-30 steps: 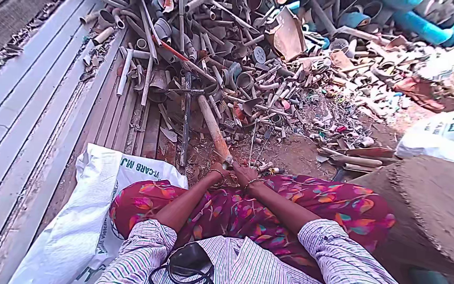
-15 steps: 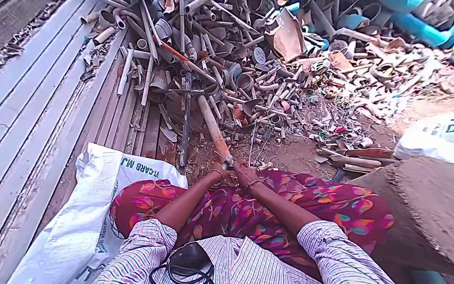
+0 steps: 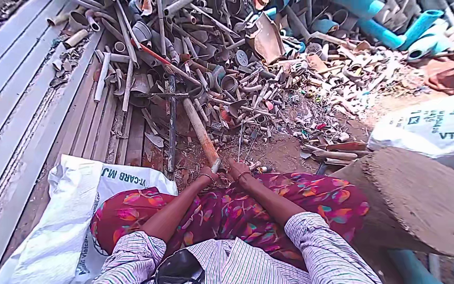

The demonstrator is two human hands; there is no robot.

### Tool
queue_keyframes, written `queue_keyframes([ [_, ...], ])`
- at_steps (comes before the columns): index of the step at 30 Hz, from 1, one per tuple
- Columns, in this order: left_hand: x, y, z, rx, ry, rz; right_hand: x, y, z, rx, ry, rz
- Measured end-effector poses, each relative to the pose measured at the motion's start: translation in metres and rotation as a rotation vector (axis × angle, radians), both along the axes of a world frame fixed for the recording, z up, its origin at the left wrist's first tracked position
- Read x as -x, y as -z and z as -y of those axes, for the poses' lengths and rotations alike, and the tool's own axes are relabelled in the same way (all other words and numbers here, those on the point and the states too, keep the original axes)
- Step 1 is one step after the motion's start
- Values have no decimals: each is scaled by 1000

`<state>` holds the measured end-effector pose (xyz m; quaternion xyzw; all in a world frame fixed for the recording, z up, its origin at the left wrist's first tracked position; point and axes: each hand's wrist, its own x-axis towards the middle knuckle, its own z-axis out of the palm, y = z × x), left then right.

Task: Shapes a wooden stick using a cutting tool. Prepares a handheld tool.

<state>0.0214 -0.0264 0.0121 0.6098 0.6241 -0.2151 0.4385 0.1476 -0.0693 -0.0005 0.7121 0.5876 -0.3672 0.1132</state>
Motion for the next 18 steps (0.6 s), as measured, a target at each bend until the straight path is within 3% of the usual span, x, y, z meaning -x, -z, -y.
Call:
queue_keyframes([
  [4, 3, 9, -2, -19, 7, 0, 17, -1, 16, -89, -110, -95],
  [7, 2, 17, -2, -46, 14, 8, 7, 13, 8, -138, -76, -111],
  [18, 2, 16, -3, -81, 36, -48, 15, 6, 16, -161, -96, -140],
])
